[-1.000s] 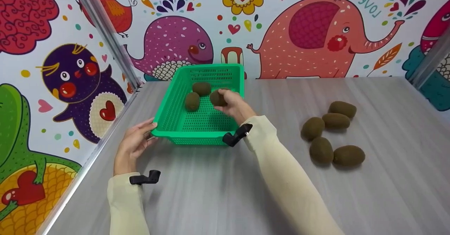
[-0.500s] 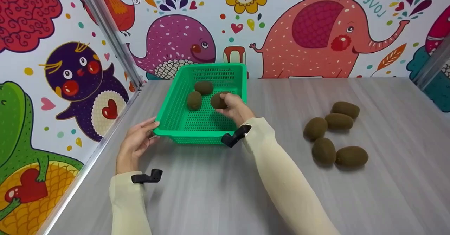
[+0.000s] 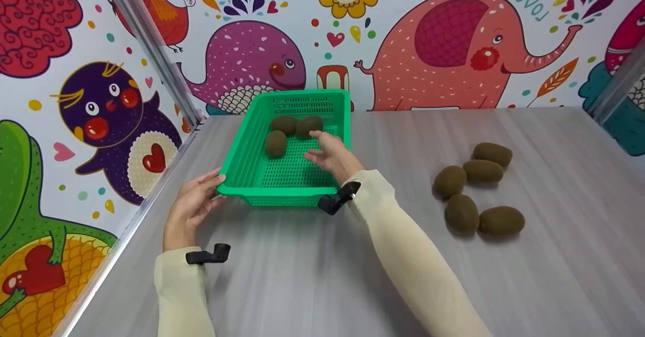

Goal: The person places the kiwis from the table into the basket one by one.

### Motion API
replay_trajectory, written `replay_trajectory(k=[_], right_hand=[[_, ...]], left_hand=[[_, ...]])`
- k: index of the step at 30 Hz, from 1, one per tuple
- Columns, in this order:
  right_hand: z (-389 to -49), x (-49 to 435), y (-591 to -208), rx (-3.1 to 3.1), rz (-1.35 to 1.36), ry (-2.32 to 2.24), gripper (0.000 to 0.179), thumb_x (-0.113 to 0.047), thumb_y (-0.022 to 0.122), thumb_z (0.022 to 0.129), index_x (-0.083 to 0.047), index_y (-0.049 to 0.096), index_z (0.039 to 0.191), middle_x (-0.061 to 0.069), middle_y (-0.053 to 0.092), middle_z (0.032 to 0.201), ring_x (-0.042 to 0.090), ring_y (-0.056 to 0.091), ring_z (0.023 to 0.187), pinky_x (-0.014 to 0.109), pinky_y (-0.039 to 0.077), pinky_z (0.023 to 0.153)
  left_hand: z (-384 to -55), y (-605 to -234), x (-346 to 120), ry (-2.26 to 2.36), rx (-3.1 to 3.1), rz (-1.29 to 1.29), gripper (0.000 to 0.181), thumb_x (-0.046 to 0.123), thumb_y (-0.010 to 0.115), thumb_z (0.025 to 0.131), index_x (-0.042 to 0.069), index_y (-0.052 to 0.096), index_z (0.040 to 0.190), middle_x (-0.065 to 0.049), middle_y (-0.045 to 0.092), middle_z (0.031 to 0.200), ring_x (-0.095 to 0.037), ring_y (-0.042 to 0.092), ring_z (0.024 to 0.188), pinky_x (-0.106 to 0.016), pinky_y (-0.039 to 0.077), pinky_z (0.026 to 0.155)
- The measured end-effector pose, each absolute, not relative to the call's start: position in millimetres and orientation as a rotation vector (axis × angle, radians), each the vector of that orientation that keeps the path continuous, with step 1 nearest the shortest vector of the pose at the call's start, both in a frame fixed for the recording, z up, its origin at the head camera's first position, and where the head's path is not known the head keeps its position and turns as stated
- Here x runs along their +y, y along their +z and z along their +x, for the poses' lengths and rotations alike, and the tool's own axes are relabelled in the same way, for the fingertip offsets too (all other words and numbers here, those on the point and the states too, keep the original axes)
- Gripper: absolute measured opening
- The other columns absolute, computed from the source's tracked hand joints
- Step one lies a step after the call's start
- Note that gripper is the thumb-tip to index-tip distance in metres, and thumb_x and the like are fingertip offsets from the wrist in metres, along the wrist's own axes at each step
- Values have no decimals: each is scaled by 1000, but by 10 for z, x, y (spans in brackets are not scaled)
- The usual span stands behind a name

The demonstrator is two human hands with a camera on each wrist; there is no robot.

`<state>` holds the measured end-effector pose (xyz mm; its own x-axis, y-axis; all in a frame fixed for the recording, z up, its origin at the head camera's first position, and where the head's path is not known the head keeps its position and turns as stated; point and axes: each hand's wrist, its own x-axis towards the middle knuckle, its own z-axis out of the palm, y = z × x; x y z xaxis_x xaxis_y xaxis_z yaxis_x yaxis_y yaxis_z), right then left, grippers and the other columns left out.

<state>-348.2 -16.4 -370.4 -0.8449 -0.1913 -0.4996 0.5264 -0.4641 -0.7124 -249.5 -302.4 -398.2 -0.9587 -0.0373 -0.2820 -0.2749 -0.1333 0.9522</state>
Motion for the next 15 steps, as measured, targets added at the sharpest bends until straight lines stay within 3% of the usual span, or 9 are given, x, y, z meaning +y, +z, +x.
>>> replay_trajectory(k=[5,11,15], right_hand=[[-3417,-65,-3584,1269,431,-2334,68,-18,56,103,-11,19,160,13,24,165,31,40,145,35,47,111],[-3320,100,-3443,1311,307,-2315,54,-24,57,103,-2,40,150,19,45,152,31,49,139,37,46,112],[-3246,242,-3382,1394,215,-2307,52,-29,56,103,-2,46,146,17,50,149,29,50,139,39,45,113]], left_hand=[[-2495,-3971,-3025,2220,1960,-338,62,19,58,102,3,31,156,13,68,97,-2,65,85,-18,57,77],[-2482,-3969,-3026,2222,1954,-358,64,19,59,102,3,30,156,13,69,95,-2,65,83,-18,57,77],[-2489,-3983,-3021,2219,1968,-342,63,19,58,102,2,30,156,13,70,92,-1,65,81,-18,58,75]])
